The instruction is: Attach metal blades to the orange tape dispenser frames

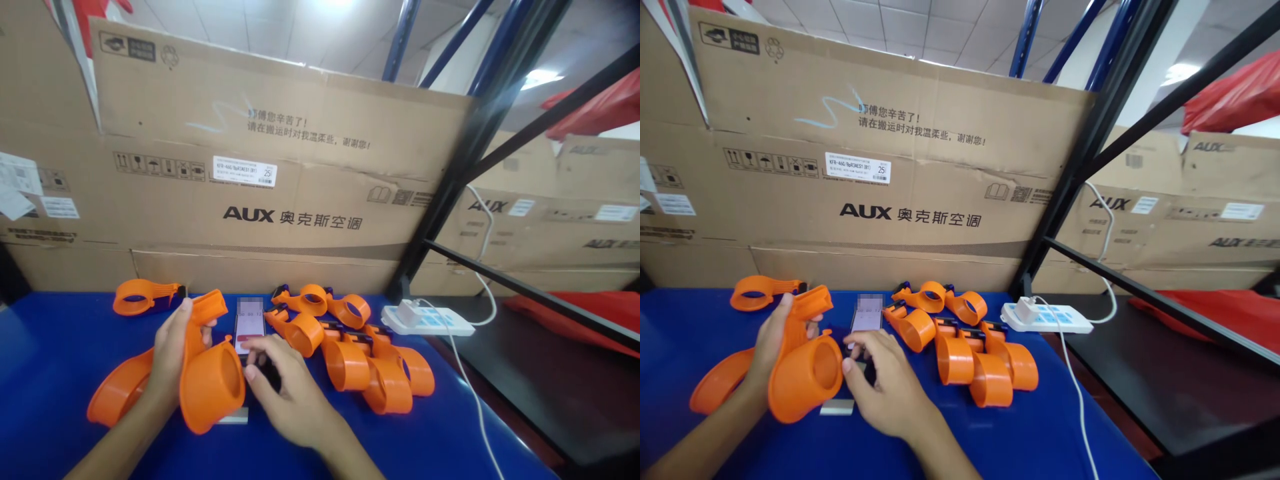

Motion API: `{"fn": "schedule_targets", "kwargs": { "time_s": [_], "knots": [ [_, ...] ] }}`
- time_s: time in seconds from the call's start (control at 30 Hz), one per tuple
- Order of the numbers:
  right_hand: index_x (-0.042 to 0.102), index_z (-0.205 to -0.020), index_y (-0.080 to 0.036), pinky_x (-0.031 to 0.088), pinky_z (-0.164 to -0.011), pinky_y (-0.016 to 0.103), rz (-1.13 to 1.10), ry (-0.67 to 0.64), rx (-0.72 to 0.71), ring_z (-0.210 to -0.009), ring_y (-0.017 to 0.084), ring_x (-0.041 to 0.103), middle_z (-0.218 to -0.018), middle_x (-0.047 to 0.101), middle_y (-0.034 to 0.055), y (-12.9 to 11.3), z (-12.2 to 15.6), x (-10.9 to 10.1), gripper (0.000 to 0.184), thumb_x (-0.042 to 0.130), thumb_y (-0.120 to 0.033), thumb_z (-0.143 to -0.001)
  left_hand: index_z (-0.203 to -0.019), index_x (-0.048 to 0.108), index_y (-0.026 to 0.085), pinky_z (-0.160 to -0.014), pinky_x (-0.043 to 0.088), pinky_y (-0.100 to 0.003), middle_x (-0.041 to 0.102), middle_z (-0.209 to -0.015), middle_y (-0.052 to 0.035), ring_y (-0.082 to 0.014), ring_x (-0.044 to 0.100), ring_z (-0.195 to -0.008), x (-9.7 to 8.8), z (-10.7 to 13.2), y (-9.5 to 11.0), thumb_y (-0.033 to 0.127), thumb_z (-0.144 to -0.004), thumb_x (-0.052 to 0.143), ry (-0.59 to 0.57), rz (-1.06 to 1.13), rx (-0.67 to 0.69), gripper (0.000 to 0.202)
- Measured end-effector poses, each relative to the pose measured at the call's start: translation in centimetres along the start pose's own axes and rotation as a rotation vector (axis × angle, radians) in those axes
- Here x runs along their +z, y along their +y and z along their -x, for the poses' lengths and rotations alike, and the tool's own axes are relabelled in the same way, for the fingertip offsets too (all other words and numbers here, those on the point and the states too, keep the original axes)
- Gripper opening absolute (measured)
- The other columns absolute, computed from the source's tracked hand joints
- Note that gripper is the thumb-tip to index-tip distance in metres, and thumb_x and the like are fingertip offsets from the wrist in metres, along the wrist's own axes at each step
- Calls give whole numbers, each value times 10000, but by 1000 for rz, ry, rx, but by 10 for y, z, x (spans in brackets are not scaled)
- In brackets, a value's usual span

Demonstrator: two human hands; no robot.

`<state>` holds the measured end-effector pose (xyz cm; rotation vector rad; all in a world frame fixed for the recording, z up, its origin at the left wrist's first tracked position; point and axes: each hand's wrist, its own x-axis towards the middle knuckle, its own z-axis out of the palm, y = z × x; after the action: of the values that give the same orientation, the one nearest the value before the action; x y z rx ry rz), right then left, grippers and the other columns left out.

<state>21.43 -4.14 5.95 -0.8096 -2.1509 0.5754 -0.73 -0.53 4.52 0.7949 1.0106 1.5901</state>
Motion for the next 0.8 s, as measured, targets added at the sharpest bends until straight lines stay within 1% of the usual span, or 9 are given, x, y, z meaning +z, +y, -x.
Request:
{"fn": "schedule_targets", "kwargs": {
  "time_s": [0.1,0.17,0.23,0.3,0.4,0.47,0.53,0.67,0.8],
  "knots": [
    [414,-1503,-293,577,-903,378,-152,-31,-43,-1079,237,653,-1330,615,87,-5,1,-3,650,692,-383,-922,-854,683,179,-488,450,-213,644,-629,7,-116,543,-519,9,4,-4,645,-809,725,104,12,91,470],
    [352,-1550,-303,545,-1015,435,-128,-40,-48,-1235,288,603,-1459,533,108,-6,1,1,872,811,-418,-817,-864,681,180,-510,458,-210,643,-632,11,-115,549,-533,13,7,-6,648,-816,718,77,32,96,472],
    [316,-1573,-301,473,-1111,505,-82,-10,-38,-1350,329,530,-1514,490,125,-5,1,6,963,850,-409,-779,-867,684,178,-521,469,-217,638,-619,12,-123,564,-538,16,9,-8,675,-810,705,56,38,77,501],
    [294,-1583,-300,435,-1145,539,-61,26,-38,-1388,338,500,-1527,485,134,-2,1,12,962,840,-372,-794,-911,703,172,-559,507,-243,680,-673,-10,-151,626,-590,19,11,-9,688,-796,710,29,32,62,528],
    [301,-1572,-279,428,-1158,533,-55,126,-39,-1416,326,477,-1544,471,143,7,-1,19,891,800,-312,-834,-1080,722,182,-742,579,-325,770,-963,-90,-246,730,-853,23,19,-12,591,-795,772,-131,28,16,501],
    [332,-1550,-260,429,-1161,527,-46,201,-22,-1414,317,482,-1538,482,150,14,-1,21,831,783,-315,-854,-1218,691,215,-900,567,-369,744,-1194,-114,-292,707,-1067,27,25,-13,466,-797,816,-264,33,-16,506],
    [346,-1541,-253,427,-1167,531,-27,235,-6,-1415,314,485,-1535,491,152,20,-2,22,816,785,-339,-858,-1323,633,250,-987,538,-393,698,-1315,-111,-305,664,-1176,29,30,-14,371,-799,829,-343,5,-17,573],
    [296,-1587,-255,394,-1197,544,13,173,-25,-1467,316,427,-1595,428,146,25,-1,22,834,749,-303,-889,-1355,594,248,-986,544,-426,709,-1292,-109,-319,672,-1169,29,33,-11,289,-795,821,-395,-168,43,606],
    [260,-1613,-272,432,-1172,549,47,68,-65,-1462,324,436,-1607,418,126,18,1,15,894,753,-291,-867,-1266,678,220,-919,568,-403,751,-1214,-108,-342,689,-1137,16,22,12,219,-687,849,-301,-358,106,603]
  ]
}}
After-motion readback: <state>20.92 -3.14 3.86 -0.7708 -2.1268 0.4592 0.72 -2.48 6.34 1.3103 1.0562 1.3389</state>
